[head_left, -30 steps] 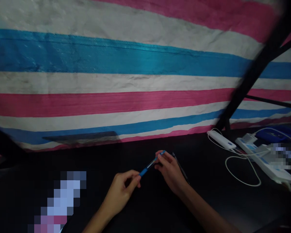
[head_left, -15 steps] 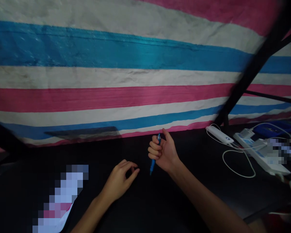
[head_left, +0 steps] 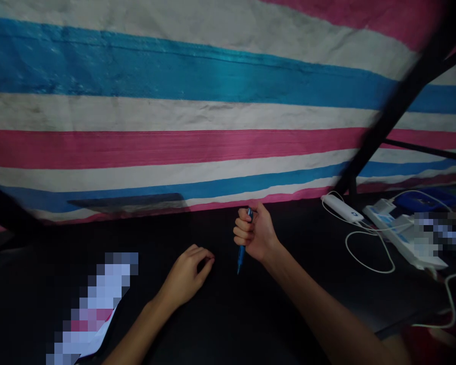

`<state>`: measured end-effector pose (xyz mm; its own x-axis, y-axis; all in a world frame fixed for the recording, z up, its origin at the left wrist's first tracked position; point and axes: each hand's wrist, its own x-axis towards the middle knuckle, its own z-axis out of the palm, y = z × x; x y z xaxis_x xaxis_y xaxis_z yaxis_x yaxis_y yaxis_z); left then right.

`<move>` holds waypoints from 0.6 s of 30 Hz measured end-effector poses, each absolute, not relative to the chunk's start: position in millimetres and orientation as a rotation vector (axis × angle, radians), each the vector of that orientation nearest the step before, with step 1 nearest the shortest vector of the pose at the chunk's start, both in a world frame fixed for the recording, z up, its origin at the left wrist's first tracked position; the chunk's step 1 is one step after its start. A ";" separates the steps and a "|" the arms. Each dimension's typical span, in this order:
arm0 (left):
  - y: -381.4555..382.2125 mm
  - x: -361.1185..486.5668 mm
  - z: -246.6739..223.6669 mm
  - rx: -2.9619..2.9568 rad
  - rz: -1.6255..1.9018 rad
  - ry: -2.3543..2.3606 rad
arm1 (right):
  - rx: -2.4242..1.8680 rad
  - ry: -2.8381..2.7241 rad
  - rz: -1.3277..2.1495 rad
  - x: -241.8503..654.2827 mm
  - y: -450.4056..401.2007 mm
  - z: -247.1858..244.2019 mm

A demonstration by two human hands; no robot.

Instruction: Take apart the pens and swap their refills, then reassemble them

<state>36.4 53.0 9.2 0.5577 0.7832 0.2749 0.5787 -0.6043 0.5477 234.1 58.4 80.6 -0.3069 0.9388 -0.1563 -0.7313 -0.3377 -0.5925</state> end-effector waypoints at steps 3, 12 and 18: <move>53.5 36.7 9.8 2.413 0.689 1.099 | -0.607 -0.496 1.844 235.4 58.9 80.8; 52.5 37.8 11.5 2.403 0.675 1.092 | -0.630 -0.486 1.813 240.3 57.4 82.1; 53.6 36.8 9.9 2.387 0.699 1.079 | -0.674 -0.475 1.791 242.2 58.6 78.5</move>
